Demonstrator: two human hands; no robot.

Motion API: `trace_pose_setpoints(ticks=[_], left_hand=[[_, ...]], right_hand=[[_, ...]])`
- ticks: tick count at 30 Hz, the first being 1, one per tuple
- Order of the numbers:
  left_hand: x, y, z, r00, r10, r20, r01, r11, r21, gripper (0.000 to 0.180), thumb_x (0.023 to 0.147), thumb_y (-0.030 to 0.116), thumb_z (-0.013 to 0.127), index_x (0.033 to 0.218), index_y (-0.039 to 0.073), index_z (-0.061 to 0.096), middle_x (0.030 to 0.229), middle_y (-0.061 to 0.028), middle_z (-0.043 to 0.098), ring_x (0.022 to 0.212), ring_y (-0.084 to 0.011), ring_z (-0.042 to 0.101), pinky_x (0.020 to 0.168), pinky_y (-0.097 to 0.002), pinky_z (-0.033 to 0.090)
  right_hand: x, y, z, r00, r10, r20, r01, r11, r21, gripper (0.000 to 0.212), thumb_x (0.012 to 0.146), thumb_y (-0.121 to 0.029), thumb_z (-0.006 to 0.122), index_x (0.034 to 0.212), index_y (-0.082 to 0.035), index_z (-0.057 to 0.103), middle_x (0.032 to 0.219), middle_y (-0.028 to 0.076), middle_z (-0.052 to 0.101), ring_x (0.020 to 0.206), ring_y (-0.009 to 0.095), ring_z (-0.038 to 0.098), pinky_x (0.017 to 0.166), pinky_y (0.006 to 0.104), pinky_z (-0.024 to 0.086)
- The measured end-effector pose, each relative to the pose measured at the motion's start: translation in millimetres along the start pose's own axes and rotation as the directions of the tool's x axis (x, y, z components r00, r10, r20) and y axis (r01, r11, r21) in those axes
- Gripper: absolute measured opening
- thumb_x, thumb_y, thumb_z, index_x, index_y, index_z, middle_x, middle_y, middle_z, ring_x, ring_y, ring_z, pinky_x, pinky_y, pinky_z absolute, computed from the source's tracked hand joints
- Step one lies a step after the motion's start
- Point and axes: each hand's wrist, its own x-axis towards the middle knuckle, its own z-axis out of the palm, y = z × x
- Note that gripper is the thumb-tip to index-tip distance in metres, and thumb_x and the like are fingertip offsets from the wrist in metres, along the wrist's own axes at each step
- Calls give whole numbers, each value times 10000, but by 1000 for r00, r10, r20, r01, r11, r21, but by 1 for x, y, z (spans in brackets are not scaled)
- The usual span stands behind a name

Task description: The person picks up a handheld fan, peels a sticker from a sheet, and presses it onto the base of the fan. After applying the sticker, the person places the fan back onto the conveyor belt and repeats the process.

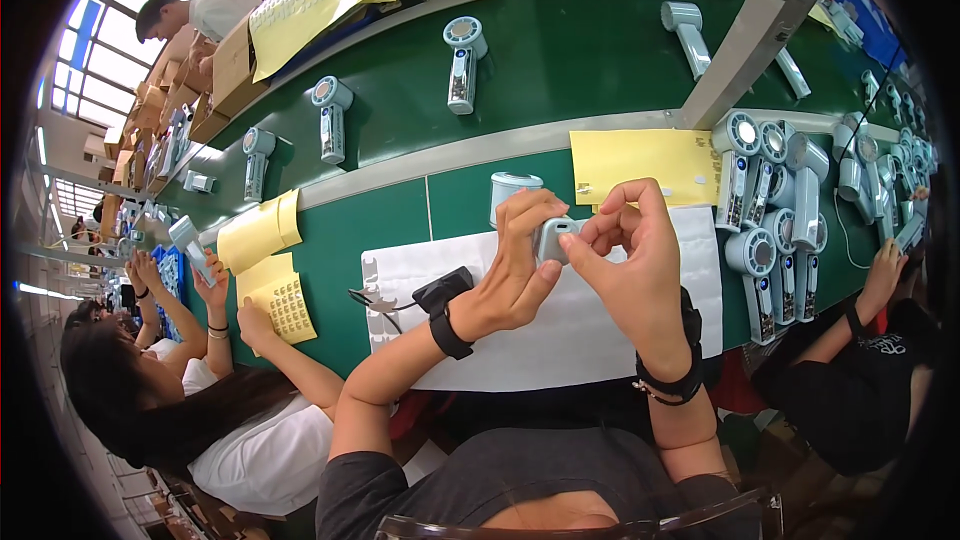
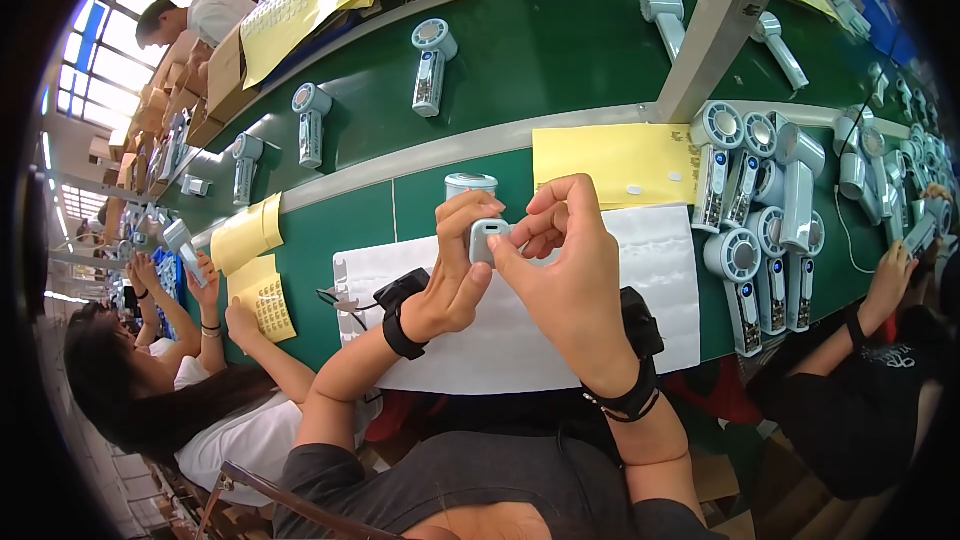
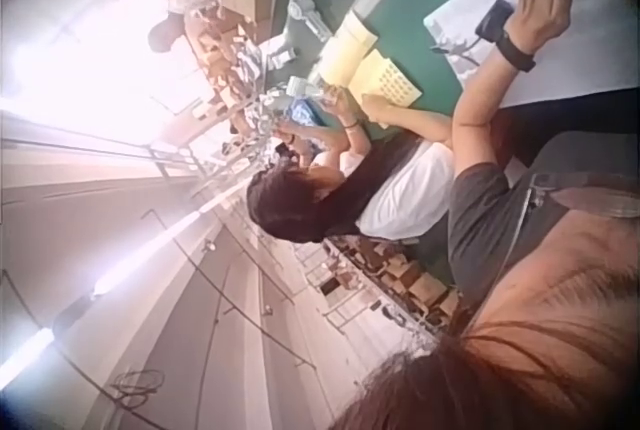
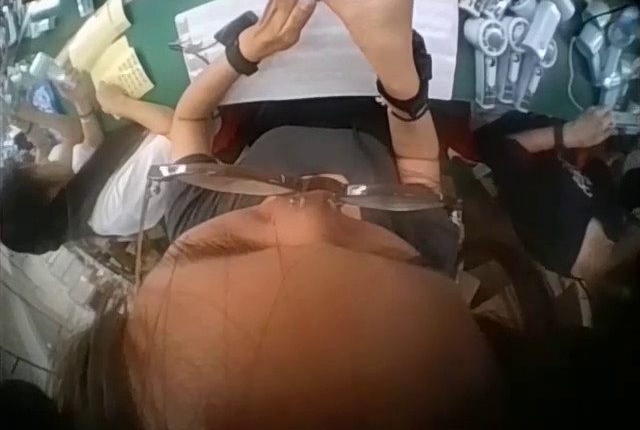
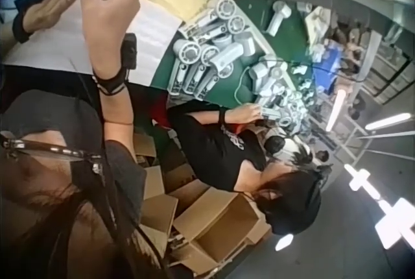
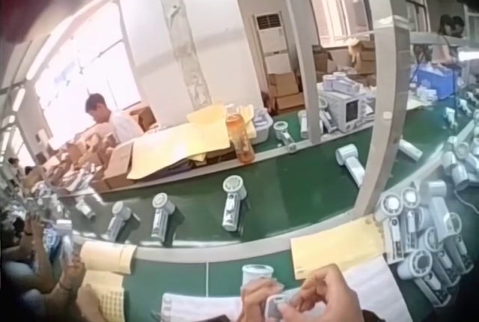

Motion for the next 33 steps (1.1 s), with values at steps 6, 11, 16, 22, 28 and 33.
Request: trace_pose_setpoints(ticks=[6, 11, 16, 22, 28, 33], left_hand=[[4, 4, -1, 1000, -30, -7, 29, 995, -97, 501, 870, 214, 518, 1303, 14, 366, 1267, -206, 412, 1192, -354, 369, 1047, -465, 274], [9, 8, -3, 997, -77, 13, 78, 995, -68, 519, 823, 161, 568, 1287, 24, 380, 1246, -193, 430, 1175, -343, 384, 1042, -447, 286], [8, 3, -4, 997, -78, 28, 81, 993, -86, 524, 802, 139, 585, 1276, 30, 389, 1236, -182, 438, 1160, -336, 399, 1034, -435, 300], [20, 1, -12, 996, -1, 89, -3, 999, 39, 482, 797, 175, 597, 1231, 32, 443, 1205, -177, 470, 1133, -345, 427, 1020, -434, 317], [72, -44, -48, 984, 9, 180, -83, 909, 409, 277, 896, 234, 488, 1078, 38, 557, 1088, -137, 569, 1113, -321, 480, 1033, -456, 315], [96, -135, -81, 935, -30, 353, -229, 708, 668, 290, 890, 260, 495, 1067, 45, 578, 1136, -119, 569, 1160, -306, 473, 1085, -491, 277]], right_hand=[[14, 19, -14, 975, 73, 211, -87, 994, 60, 321, 811, -184, 789, 974, -87, 530, 863, -11, 586, 751, 57, 507, 669, 217, 435], [19, 28, -4, 946, 82, 314, -235, 840, 488, 271, 835, -176, 770, 956, -89, 543, 848, -15, 592, 745, 48, 501, 661, 220, 434], [19, 28, 0, 951, 102, 293, -241, 838, 489, 167, 891, -162, 705, 920, -99, 554, 809, -13, 600, 745, 45, 513, 686, 212, 421], [22, 29, -2, 958, 94, 271, -209, 877, 433, 134, 953, -186, 620, 898, -76, 566, 781, -12, 604, 721, 51, 539, 671, 210, 409], [23, 54, -16, 989, 98, 110, -140, 861, 489, 97, 942, -147, 614, 915, -59, 581, 767, -6, 608, 707, 55, 550, 638, 211, 412], [8, 74, -8, 996, 84, 45, -91, 976, 196, 53, 926, -88, 594, 918, -36, 597, 749, 8, 604, 681, 69, 557, 631, 234, 437]])
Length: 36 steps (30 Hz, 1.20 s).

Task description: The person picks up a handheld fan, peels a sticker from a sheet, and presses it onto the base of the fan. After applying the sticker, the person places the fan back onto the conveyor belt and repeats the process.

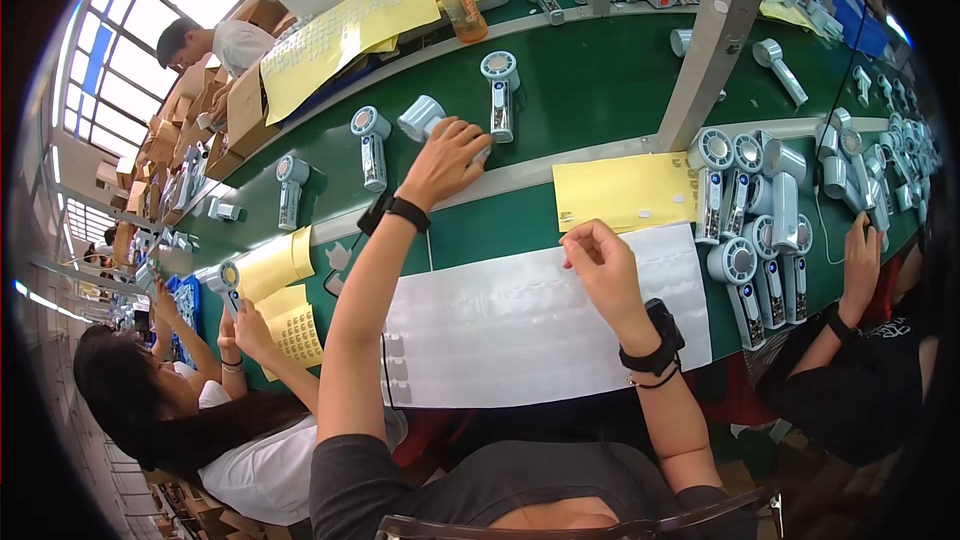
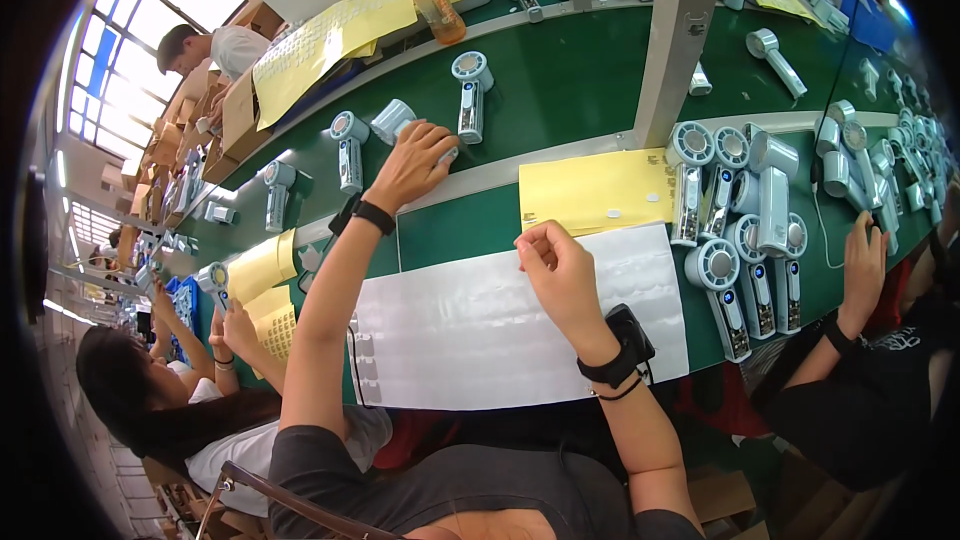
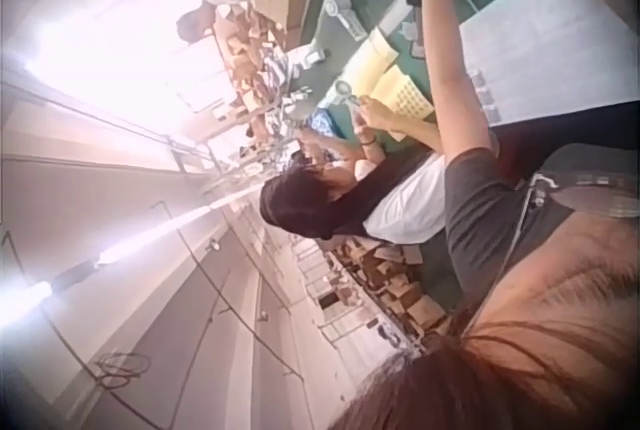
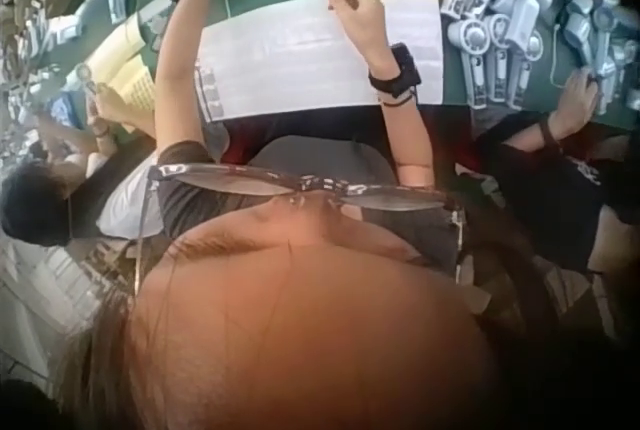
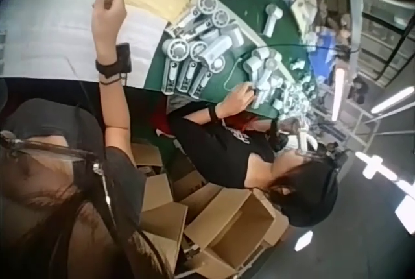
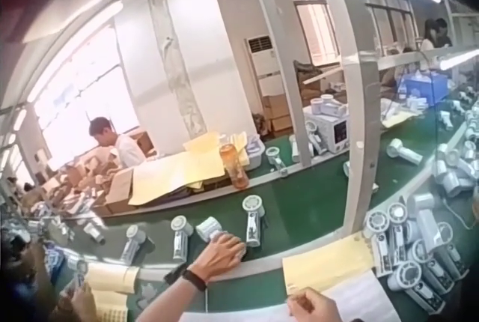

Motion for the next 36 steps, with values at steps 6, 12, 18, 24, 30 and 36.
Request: trace_pose_setpoints(ticks=[6, 12, 18, 24, 30, 36], left_hand=[[39, 14, 9, 933, -348, 92, 322, 921, 218, 324, 869, 340, 548, 995, 56, 641, 1166, -134, 565, 1213, -296, 454, 1106, -637, 187], [69, 31, 31, 808, -558, -189, 587, 790, 178, 451, 849, 476, 605, 902, 29, 640, 1016, -126, 622, 1044, -311, 561, 1051, -688, 231], [40, 47, -65, 625, -546, -558, 415, 838, -355, 317, 812, 301, 714, 875, 10, 605, 922, -100, 658, 846, -232, 640, 906, -440, 469], [-24, 84, -148, 436, -675, -595, -60, 638, -768, 314, 922, 144, 661, 1102, -9, 455, 998, -164, 695, 905, -157, 661, 785, -258, 506], [-90, 136, -202, 270, -692, -669, 118, 714, -691, 349, 930, 141, 655, 1149, -2, 424, 1011, -174, 668, 912, -171, 654, 821, -254, 494], [-117, 139, -196, 169, -745, -646, 229, 667, -709, 455, 932, 197, 670, 1245, -12, 415, 1038, -108, 614, 911, -133, 594, 822, -235, 465]], right_hand=[[-10, 10, 7, 999, -33, -17, 27, 954, -300, 60, 903, -67, 601, 923, -10, 599, 724, 40, 598, 636, 116, 566, 626, 259, 460], [-12, 12, 17, 970, -242, 25, 219, 823, -524, 93, 858, -62, 629, 944, -30, 614, 760, 87, 592, 690, 202, 570, 657, 304, 464], [-48, 16, 68, 864, -388, 321, 503, 647, -573, 161, 808, -50, 633, 969, -53, 630, 897, 102, 577, 859, 259, 549, 753, 381, 437], [-66, 23, 122, 752, -244, 612, 644, 469, -605, 318, 735, -22, 631, 1051, -49, 627, 945, 97, 531, 896, 254, 502, 760, 384, 375], [-63, 38, 167, 717, -299, 629, 686, 464, -561, 337, 729, -19, 631, 1064, -49, 633, 900, 87, 514, 865, 247, 494, 753, 375, 360], [-63, 44, 184, 788, -332, 519, 573, 706, -418, 253, 764, -37, 636, 1014, -69, 654, 896, 71, 516, 871, 240, 499, 756, 368, 352]])
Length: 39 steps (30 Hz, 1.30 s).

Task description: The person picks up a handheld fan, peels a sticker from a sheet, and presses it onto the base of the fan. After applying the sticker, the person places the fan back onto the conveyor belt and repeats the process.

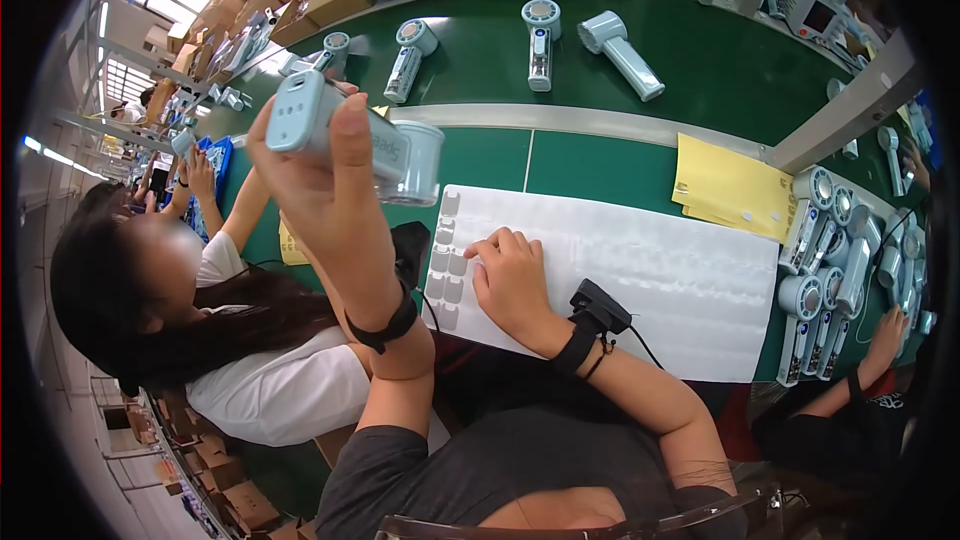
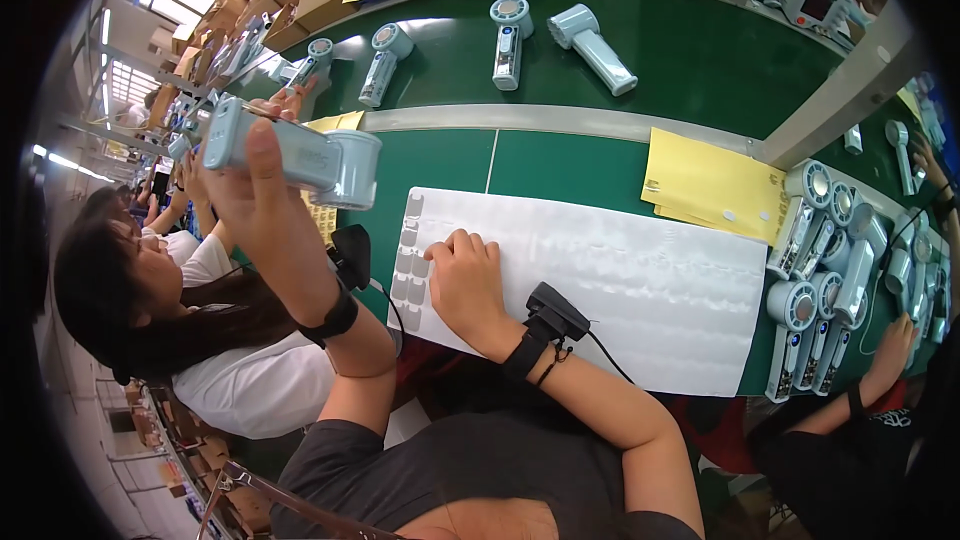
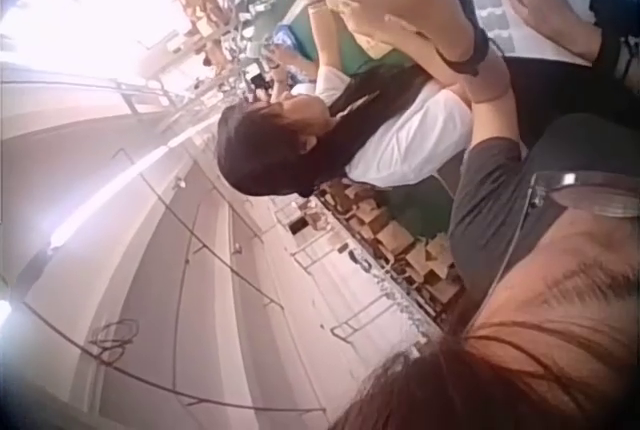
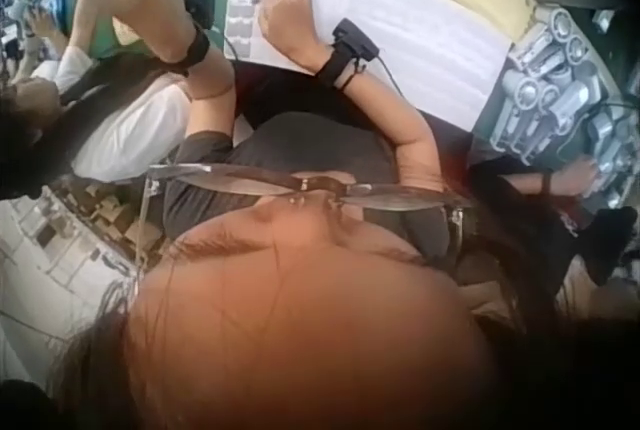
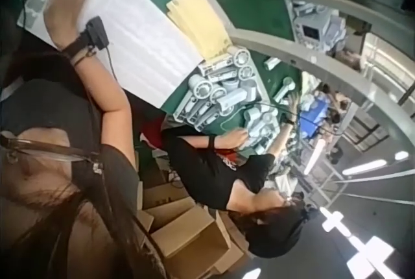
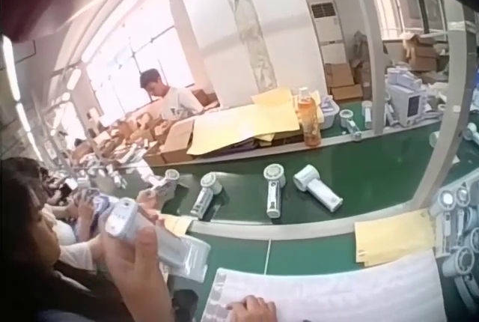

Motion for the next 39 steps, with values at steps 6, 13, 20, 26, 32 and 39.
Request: trace_pose_setpoints(ticks=[6, 13, 20, 26, 32, 39], left_hand=[[-10, -22, -2, 1000, -24, 13, 25, 999, -37, 525, 929, 238, 676, 1310, -24, 427, 1066, -95, 607, 937, -119, 564, 819, -228, 456], [-21, -14, -12, 996, 43, 76, -46, 999, 28, 559, 920, 272, 686, 1322, -31, 443, 1069, -92, 603, 966, -138, 563, 829, -236, 453], [-52, -26, 2, 964, -3, 267, 1, 1000, 9, 726, 975, 597, 395, 1312, -45, 428, 1134, -114, 545, 1053, -177, 524, 923, -307, 417], [-115, -38, 26, 876, -133, 464, 158, 987, -17, 881, 911, 750, 150, 1277, -1, 431, 1191, -137, 506, 1143, -220, 474, 1012, -359, 343], [-149, -36, 33, 825, -62, 561, 4, 994, 105, 720, 1007, 567, 130, 1255, -19, 467, 1191, -189, 499, 1137, -318, 448, 1005, -405, 331], [-154, -39, 34, 827, -23, 562, 10, 1000, 26, 637, 1024, 484, 156, 1242, -21, 479, 1195, -196, 504, 1132, -332, 446, 1001, -432, 322]], right_hand=[[0, -8, 5, 999, -17, 34, 23, 978, -209, 174, 785, -74, 660, 958, -101, 659, 898, 57, 529, 882, 238, 512, 763, 373, 343], [16, -2, 5, 998, 55, -26, -55, 998, 17, 170, 787, -83, 693, 954, -79, 661, 880, 55, 582, 876, 217, 569, 752, 342, 396], [10, 28, -99, 892, 407, 196, -403, 523, 751, 114, 876, -58, 674, 963, -18, 611, 902, 21, 639, 867, 88, 612, 778, 224, 485], [-11, 5, -179, 883, 425, 199, -354, 325, 877, 246, 834, 20, 689, 1032, -36, 555, 851, 23, 615, 793, 82, 579, 738, 217, 468], [-8, -22, -182, 874, 456, 167, -340, 328, 881, 439, 808, 49, 709, 1144, -57, 446, 826, 33, 615, 763, 80, 569, 713, 208, 456], [-11, -18, -169, 869, 479, 121, -325, 370, 871, 469, 807, 44, 723, 1119, -69, 392, 809, 45, 616, 752, 81, 567, 699, 205, 455]])
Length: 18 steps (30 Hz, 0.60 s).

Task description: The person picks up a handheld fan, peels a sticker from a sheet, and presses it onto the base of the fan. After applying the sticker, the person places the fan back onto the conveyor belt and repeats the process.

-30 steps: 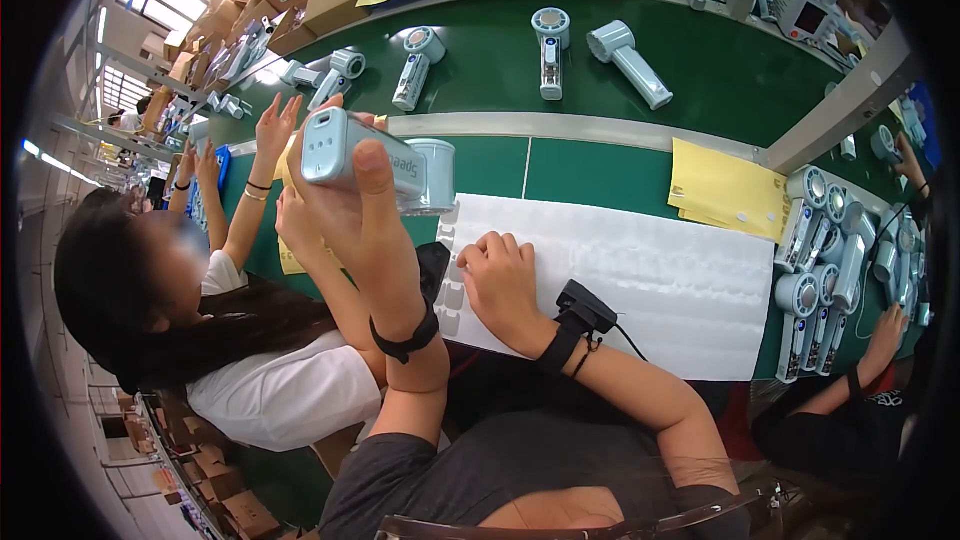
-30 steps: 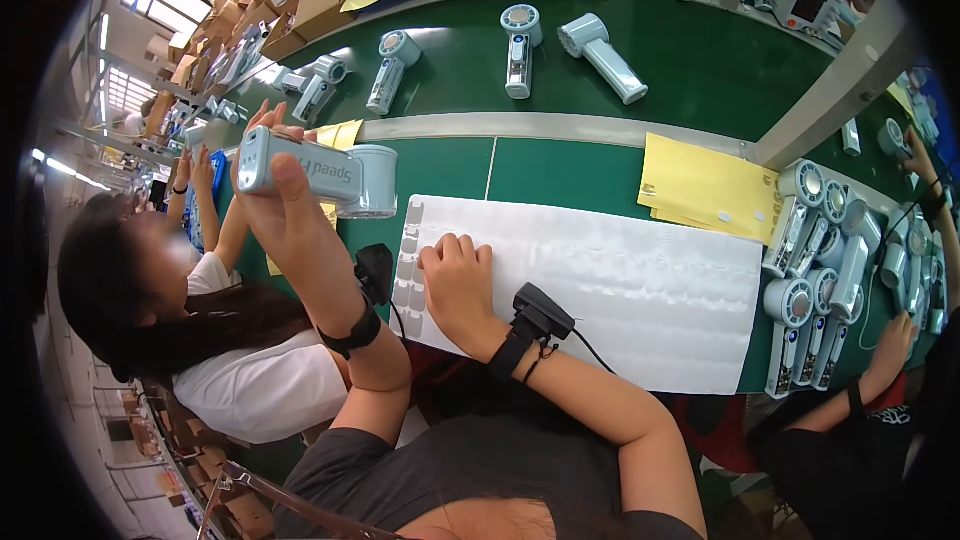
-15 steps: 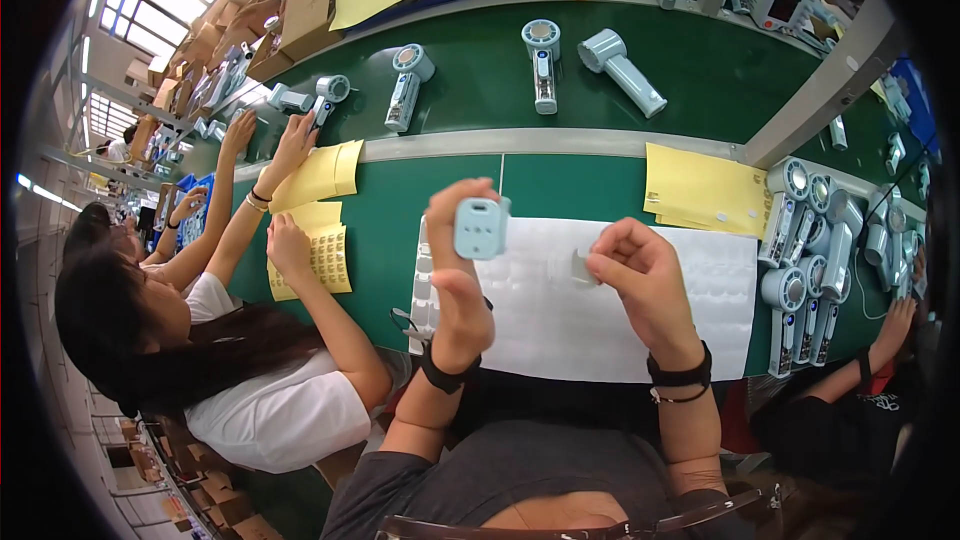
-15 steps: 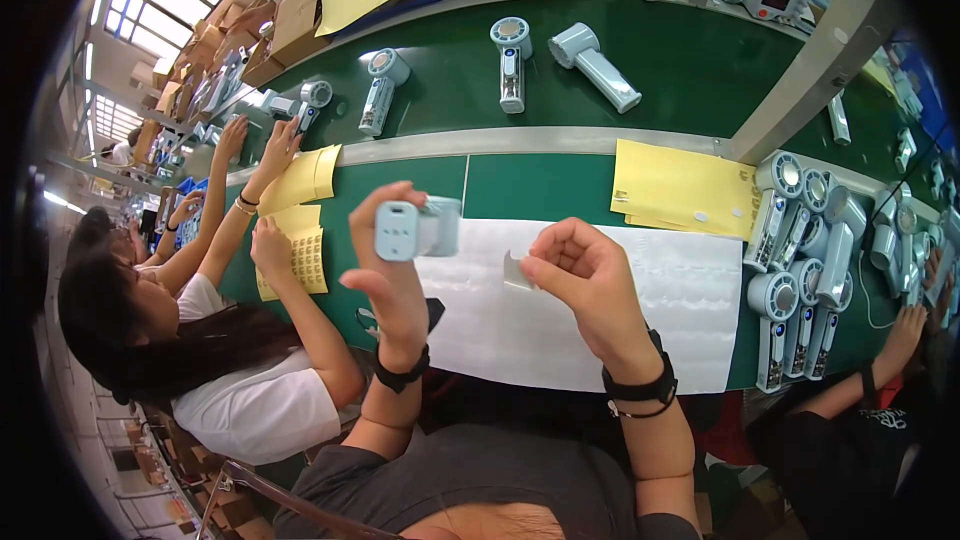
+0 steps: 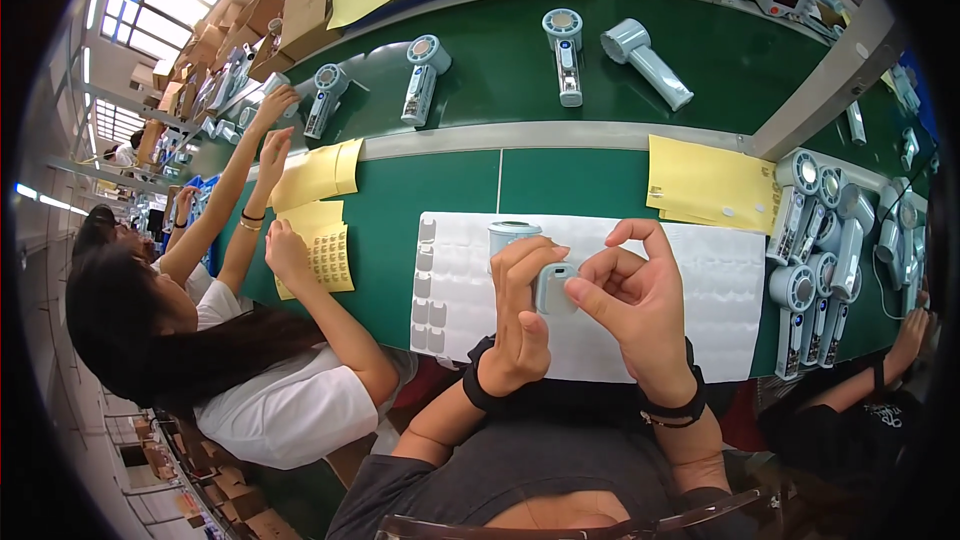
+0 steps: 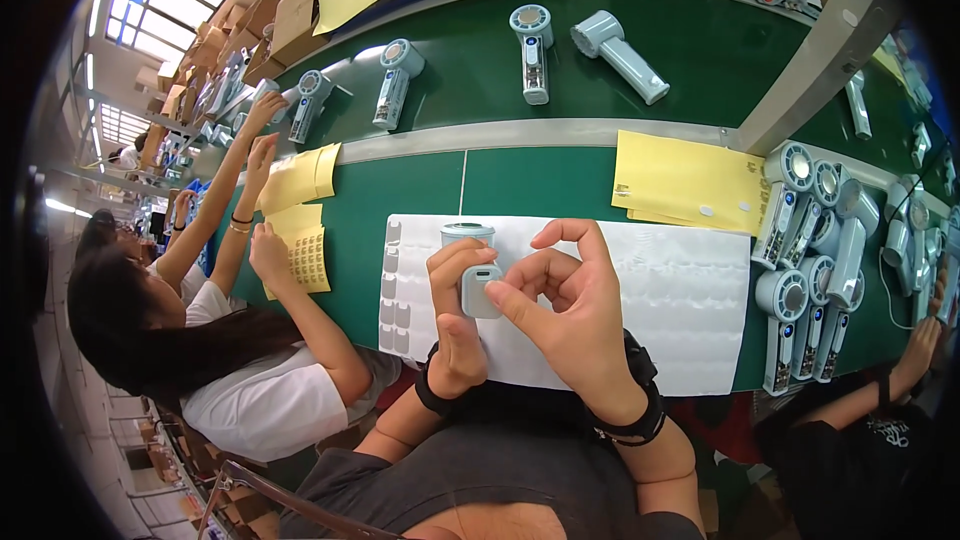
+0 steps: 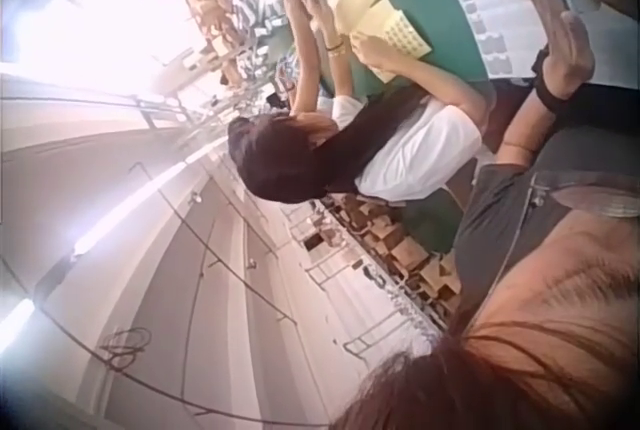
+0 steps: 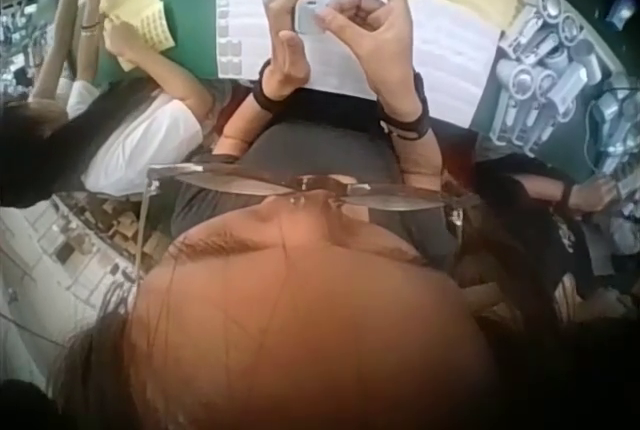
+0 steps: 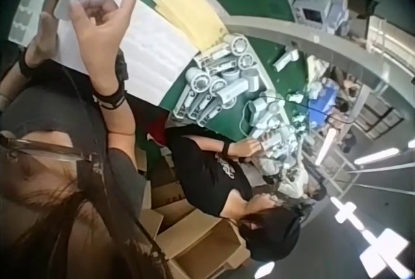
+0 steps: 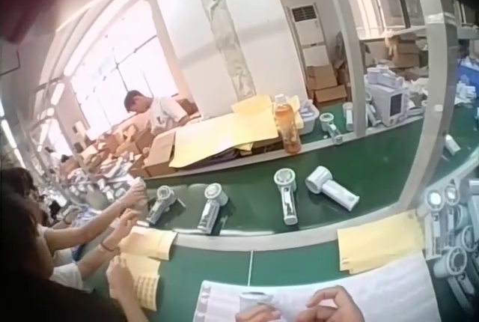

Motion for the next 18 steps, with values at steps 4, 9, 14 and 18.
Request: trace_pose_setpoints(ticks=[4, 9, 14, 18], left_hand=[[0, 3, 0, 1000, -2, -4, 2, 1000, 21, 622, 1024, 473, 172, 1241, -22, 480, 1200, -200, 504, 1132, -341, 445, 1007, -446, 312], [-1, 4, 0, 1000, -18, 8, 18, 1000, 22, 606, 1023, 459, 188, 1239, -25, 481, 1199, -200, 505, 1132, -343, 443, 1017, -453, 301], [0, 5, 0, 1000, -9, 9, 8, 999, 33, 565, 1017, 420, 220, 1240, -30, 480, 1203, -203, 507, 1130, -346, 438, 1024, -457, 294], [-1, 3, 1, 1000, -7, 11, 6, 999, 37, 543, 1011, 397, 237, 1240, -33, 478, 1205, -206, 508, 1128, -348, 436, 1028, -460, 290]], right_hand=[[-1, -2, 2, 1000, -19, -14, 18, 999, -38, 462, 806, 42, 726, 1095, -73, 384, 804, 46, 618, 747, 82, 565, 694, 207, 455], [-1, 1, 2, 998, -50, -27, 49, 998, -49, 452, 810, 7, 744, 1078, -63, 386, 798, 52, 636, 709, 60, 552, 657, 194, 442], [-1, -1, 0, 999, -42, -13, 41, 996, -82, 449, 808, 26, 734, 1077, -71, 389, 802, 46, 624, 741, 74, 560, 686, 206, 453], [-1, -3, -2, 1000, 8, -11, -9, 998, -68, 440, 807, 36, 729, 1070, -78, 394, 809, 42, 619, 762, 81, 566, 714, 213, 463]])
